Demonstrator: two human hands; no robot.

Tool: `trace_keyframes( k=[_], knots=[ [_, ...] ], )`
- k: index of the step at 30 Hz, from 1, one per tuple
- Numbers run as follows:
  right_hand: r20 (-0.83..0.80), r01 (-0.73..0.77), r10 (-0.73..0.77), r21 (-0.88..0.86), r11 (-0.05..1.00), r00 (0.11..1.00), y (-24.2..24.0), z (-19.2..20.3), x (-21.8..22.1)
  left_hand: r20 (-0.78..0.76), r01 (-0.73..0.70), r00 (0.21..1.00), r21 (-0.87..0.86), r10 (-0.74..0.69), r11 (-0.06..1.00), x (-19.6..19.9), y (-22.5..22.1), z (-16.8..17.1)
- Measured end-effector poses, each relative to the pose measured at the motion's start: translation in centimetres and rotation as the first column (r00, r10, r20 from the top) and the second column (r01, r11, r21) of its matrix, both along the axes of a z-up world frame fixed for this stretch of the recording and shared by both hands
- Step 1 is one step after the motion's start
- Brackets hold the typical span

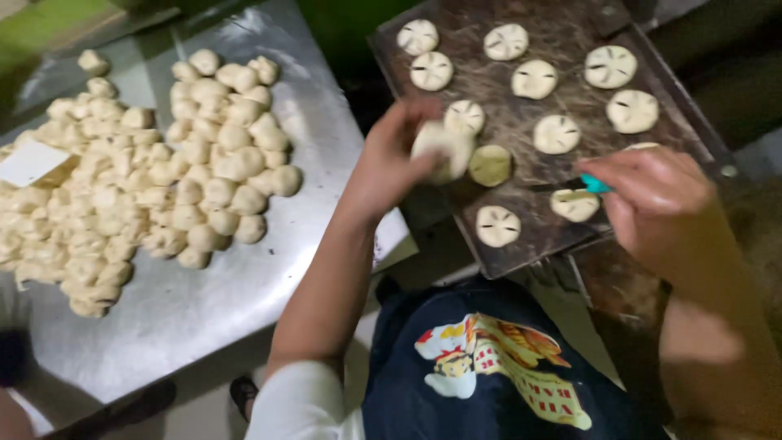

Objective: Scoring dough balls with a knife and arranging them on a baking tray

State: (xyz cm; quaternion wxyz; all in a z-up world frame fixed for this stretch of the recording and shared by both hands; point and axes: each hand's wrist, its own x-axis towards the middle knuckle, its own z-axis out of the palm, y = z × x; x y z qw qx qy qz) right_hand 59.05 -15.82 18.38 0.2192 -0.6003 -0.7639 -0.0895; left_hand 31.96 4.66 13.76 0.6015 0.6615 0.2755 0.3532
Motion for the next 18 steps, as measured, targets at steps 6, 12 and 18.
trace_keyframes(
  k=[6, 12, 18],
  knots=[
    [-0.051, 0.203, -0.214, -0.163, 0.966, 0.976, -5.4, -2.1, 8.4, 0.039, -0.248, 0.969, 0.220, 0.245, 0.944, 21.8, 12.5, -6.0],
    [-0.125, 0.236, -0.259, -0.170, 0.957, 0.958, -7.9, -2.8, 14.1, -0.770, 0.013, 0.550, 0.397, 0.325, 0.918, 24.1, 13.8, -0.9],
    [-0.217, 0.186, -0.230, -0.205, 0.961, 0.949, -7.5, -5.3, 19.0, -0.820, 0.010, 0.538, 0.239, 0.196, 0.971, 21.9, 15.4, -4.8]
  ],
)
